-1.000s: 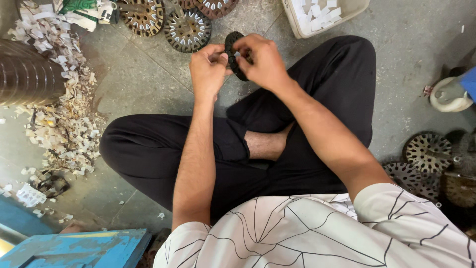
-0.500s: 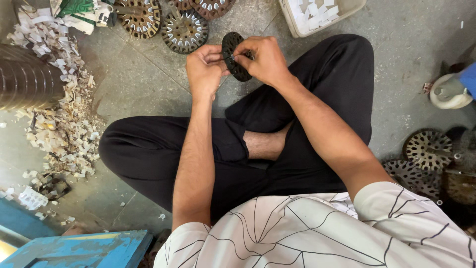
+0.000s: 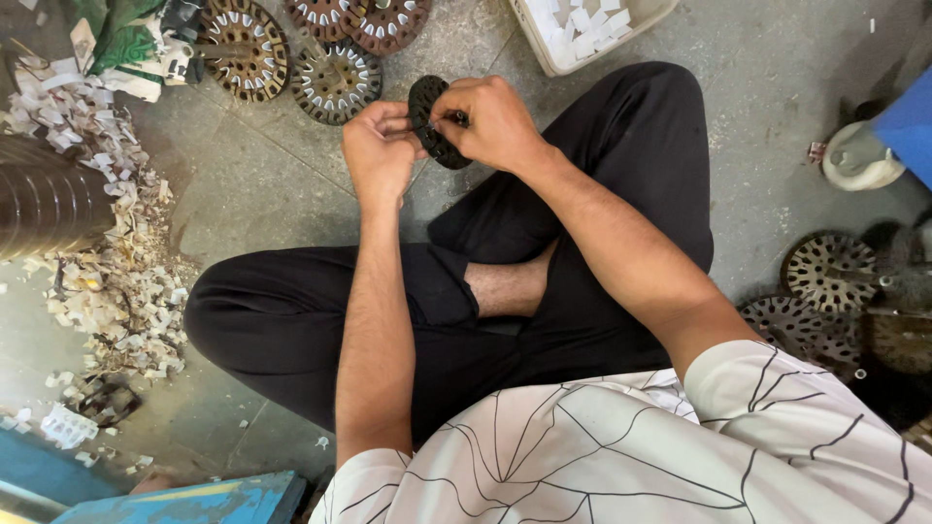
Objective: The person sits on the floor and inserts small white rectangular pieces into the slots of circular metal motor stators. They handle the stators one at a time, picking up pieces from a nearby container and placing them into the slots by hand.
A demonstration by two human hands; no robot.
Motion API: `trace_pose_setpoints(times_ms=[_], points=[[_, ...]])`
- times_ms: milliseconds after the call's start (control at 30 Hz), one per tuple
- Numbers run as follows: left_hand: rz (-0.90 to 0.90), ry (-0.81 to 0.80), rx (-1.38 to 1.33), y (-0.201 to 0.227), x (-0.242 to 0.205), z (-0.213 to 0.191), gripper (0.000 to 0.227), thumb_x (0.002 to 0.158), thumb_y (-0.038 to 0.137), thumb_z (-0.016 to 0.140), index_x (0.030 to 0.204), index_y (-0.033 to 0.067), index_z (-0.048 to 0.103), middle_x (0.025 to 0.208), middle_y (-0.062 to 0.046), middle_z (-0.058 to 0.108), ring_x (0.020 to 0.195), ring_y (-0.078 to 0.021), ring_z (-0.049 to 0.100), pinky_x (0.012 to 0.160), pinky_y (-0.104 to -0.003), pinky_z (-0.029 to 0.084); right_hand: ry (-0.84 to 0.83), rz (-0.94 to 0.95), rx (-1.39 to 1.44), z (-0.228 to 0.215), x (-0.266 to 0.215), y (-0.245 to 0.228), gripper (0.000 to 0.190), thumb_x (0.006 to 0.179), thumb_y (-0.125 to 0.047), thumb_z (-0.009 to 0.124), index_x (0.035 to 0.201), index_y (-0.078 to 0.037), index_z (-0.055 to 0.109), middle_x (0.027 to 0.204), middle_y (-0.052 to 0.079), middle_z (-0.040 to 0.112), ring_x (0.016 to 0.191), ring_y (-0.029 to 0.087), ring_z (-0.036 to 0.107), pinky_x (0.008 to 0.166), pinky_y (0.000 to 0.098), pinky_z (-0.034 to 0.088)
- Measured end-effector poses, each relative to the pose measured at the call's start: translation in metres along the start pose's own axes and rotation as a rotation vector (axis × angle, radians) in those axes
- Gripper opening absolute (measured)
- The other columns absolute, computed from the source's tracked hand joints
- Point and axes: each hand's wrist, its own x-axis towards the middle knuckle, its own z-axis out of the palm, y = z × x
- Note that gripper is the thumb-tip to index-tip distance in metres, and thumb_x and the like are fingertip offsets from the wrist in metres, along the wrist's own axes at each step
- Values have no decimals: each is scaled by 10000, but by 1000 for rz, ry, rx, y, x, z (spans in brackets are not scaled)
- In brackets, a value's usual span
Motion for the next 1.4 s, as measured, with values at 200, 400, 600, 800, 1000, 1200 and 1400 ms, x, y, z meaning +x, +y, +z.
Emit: trace_pose_setpoints(times_ms=[200,400,600,800,1000,1200,1400], points=[[-9,9,34,9,-2,2,360,742,-217,613,1071,-91,687,898,-154,751,694,-172,728,565,-282,620,-38,22,-35,0,1,-3,107,796,-24,759,896,-58,777,878,91,757,765,262,736,680,387,554],[-52,23,51,18,-5,2,300,789,-183,632,1061,-80,704,907,-149,763,707,-163,734,571,-278,625,-30,2,-52,-3,2,-4,110,793,-27,766,899,-53,780,888,88,758,793,271,734,701,391,559],[-46,44,37,13,-2,2,279,795,-183,609,1032,-81,712,890,-147,756,688,-158,725,548,-276,630,-39,17,-34,-4,2,-5,108,797,-39,764,901,-63,779,894,83,761,790,261,737,701,389,562],[-40,52,5,9,1,2,265,790,-188,607,1009,-81,711,884,-153,755,687,-171,732,535,-285,634,-52,38,-51,-4,3,-5,102,794,-38,773,893,-61,781,883,94,760,793,271,737,698,397,557],[-24,6,-37,11,-1,5,258,800,-179,636,1020,-70,714,908,-163,757,715,-195,748,558,-305,655,-59,55,-6,-6,2,4,114,795,-52,793,908,-46,780,887,131,757,807,269,741,729,378,573],[91,-123,-56,-5,-7,34,424,806,-164,686,1209,-31,676,1050,-153,736,897,-196,755,750,-313,679,-103,279,72,-36,-7,40,149,814,-82,812,958,-50,795,855,81,770,786,163,731,725,320,557],[235,-98,112,-13,-14,50,472,798,-133,730,1243,20,688,1071,-116,761,937,-165,767,766,-296,673,-117,332,99,-48,-16,52,152,819,-30,821,961,-4,774,814,74,730,759,127,676,705,287,536]])
